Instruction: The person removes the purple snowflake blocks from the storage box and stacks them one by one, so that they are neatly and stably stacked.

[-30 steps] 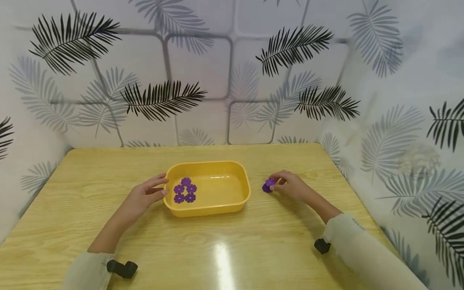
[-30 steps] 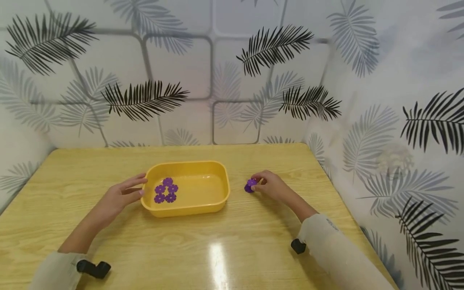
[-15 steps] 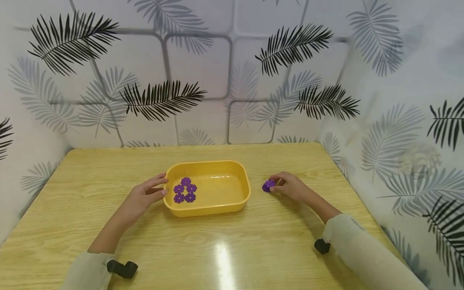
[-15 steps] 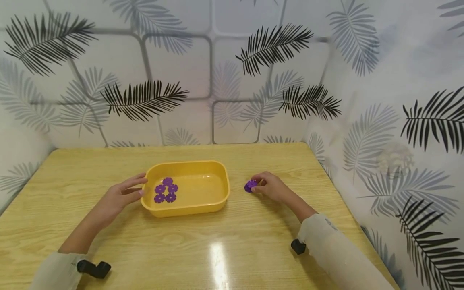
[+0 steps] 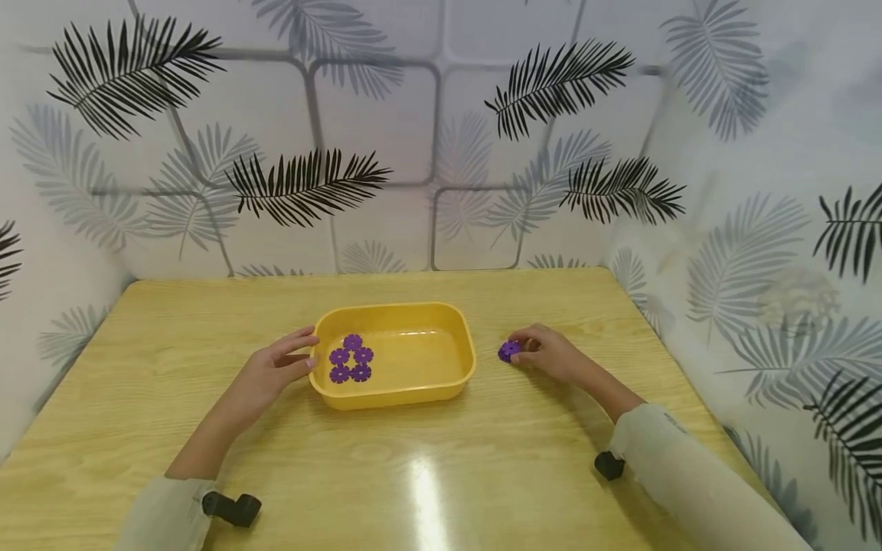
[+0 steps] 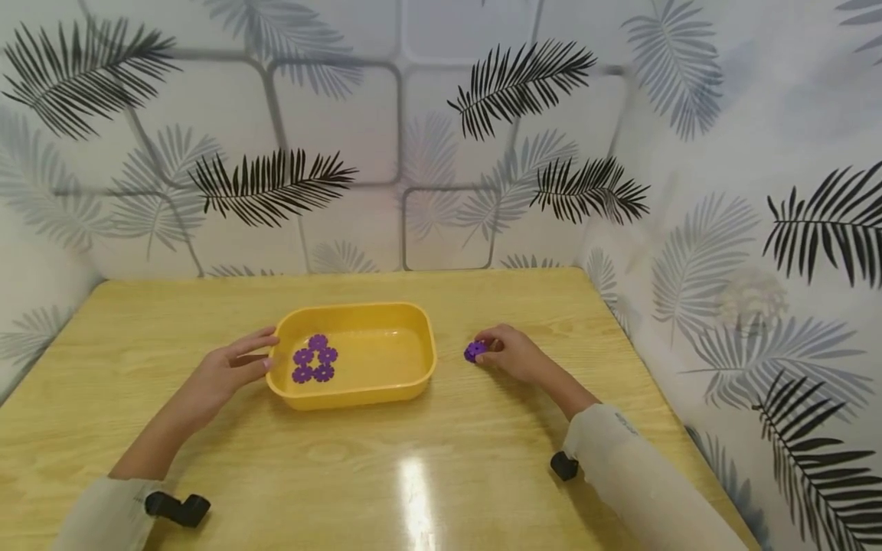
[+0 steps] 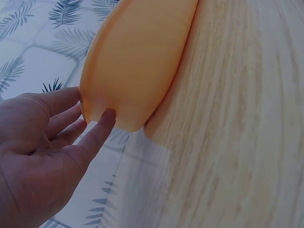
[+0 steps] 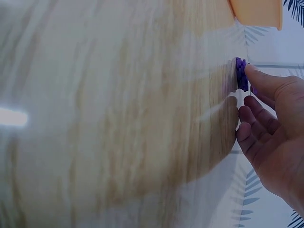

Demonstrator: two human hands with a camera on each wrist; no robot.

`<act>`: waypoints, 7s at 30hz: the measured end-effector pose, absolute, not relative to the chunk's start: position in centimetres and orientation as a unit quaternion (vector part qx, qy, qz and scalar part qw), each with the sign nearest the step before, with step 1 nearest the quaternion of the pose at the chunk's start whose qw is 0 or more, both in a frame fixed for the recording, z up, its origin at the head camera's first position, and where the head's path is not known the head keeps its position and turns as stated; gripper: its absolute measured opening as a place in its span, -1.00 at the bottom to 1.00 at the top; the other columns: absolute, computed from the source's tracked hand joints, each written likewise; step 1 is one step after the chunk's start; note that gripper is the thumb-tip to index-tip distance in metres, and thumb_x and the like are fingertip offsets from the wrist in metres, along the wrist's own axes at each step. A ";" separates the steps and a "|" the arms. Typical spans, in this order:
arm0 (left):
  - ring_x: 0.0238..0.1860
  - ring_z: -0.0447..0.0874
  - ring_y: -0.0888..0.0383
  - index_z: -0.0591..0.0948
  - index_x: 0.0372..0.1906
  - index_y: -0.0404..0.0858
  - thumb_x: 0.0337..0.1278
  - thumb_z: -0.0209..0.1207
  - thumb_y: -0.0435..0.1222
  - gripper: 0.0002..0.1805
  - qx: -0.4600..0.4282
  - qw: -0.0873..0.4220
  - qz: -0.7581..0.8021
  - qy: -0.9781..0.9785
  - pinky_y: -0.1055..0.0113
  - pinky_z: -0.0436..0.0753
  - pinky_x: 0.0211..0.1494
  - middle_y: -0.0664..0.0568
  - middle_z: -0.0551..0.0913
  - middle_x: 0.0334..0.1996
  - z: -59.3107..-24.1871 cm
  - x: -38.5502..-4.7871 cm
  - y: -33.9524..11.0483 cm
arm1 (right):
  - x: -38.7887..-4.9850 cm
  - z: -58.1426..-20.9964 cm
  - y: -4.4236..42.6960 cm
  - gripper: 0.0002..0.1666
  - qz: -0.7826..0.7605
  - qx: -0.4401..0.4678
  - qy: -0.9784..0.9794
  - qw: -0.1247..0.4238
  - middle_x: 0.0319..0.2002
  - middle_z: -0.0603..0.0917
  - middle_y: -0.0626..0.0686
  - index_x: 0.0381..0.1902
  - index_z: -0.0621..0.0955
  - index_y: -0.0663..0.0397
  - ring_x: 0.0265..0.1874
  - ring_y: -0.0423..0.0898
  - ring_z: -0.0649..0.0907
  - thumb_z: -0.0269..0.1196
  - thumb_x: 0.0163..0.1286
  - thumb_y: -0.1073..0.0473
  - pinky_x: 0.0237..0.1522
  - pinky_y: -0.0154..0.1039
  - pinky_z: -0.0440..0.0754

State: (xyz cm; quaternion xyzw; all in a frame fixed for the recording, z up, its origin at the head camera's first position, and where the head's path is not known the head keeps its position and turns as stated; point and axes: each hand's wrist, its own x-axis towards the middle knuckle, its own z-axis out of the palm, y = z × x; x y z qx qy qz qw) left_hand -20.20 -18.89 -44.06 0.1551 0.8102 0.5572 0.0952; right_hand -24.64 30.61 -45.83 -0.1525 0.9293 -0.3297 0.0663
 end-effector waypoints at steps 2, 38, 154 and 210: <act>0.38 0.41 -0.22 0.40 0.45 -0.30 0.48 0.13 -0.16 -0.43 0.156 0.093 0.556 0.811 0.59 0.53 0.15 -0.03 0.12 0.60 -44.0 -20.3 -18.9 | -24.6 -45.8 30.6 -0.57 -0.328 -0.155 0.929 0.066 -0.04 0.62 0.19 0.17 0.61 0.24 -0.14 0.01 0.58 0.34 0.39 0.20 -0.08 -0.15 0.56; 0.39 0.40 -0.21 0.39 0.45 -0.29 0.48 0.13 -0.15 -0.43 0.158 0.092 0.554 0.812 0.60 0.51 0.15 -0.01 0.13 0.60 -43.9 -20.2 -18.8 | -24.9 -46.2 30.9 -0.55 -0.316 -0.174 0.930 0.067 -0.07 0.64 0.15 0.18 0.61 0.24 -0.17 -0.04 0.52 0.36 0.38 0.21 -0.09 -0.13 0.52; 0.37 0.43 -0.21 0.39 0.46 -0.30 0.49 0.12 -0.18 -0.44 0.147 0.097 0.560 0.809 0.54 0.54 0.18 -0.02 0.14 0.60 -43.7 -20.3 -18.7 | -28.6 -44.2 7.0 -0.62 -0.231 -0.285 0.920 0.140 -0.07 0.64 0.00 0.15 0.68 0.04 -0.10 -0.14 0.57 0.35 0.40 0.13 0.08 -0.31 0.57; 0.40 0.40 -0.20 0.40 0.45 -0.26 0.48 0.13 -0.15 -0.44 0.139 0.100 0.556 0.813 0.35 0.58 0.29 0.01 0.14 0.60 -43.7 -20.2 -18.8 | -28.2 -43.6 7.5 -0.61 -0.253 -0.271 0.915 0.158 -0.08 0.70 0.00 0.10 0.68 0.09 -0.11 -0.14 0.60 0.39 0.37 0.08 0.05 -0.31 0.61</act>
